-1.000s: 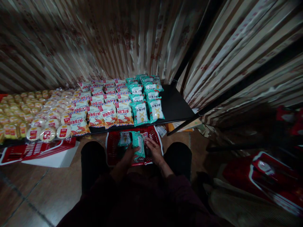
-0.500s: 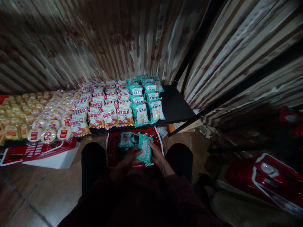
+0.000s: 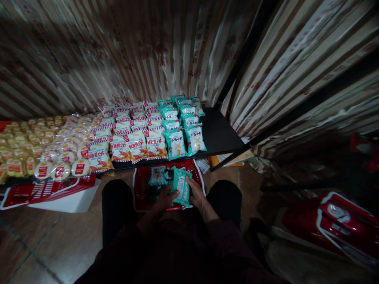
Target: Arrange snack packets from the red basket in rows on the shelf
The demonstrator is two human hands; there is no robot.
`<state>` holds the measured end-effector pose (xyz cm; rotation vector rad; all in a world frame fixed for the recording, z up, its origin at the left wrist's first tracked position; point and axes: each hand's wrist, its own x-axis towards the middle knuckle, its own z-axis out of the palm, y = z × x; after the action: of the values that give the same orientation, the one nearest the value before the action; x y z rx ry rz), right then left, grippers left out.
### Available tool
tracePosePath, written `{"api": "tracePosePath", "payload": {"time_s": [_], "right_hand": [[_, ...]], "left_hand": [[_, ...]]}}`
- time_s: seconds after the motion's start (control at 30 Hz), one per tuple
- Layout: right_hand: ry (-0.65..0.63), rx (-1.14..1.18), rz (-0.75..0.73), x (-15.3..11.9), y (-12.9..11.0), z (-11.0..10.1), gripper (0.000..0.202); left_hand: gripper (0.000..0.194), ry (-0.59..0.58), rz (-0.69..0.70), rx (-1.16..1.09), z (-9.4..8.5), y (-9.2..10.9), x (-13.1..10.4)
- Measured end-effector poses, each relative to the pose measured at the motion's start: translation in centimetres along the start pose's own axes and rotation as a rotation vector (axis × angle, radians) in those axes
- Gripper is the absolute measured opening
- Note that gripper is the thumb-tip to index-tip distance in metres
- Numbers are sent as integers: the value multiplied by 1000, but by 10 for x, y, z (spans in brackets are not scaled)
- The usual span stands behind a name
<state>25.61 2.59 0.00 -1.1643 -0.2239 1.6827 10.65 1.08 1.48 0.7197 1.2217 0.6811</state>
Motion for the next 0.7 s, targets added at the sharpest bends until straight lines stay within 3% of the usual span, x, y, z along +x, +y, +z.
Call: {"api": "tracePosePath", "payload": {"time_s": [0.3,0.7], "right_hand": [[-2,-52,-14,0,-3,1,51],[50,69,-29,-3,-2,7,42]], "left_hand": [[43,-17,6,139,3,-4,8],[33,0,30,222,-3,1,7]]}}
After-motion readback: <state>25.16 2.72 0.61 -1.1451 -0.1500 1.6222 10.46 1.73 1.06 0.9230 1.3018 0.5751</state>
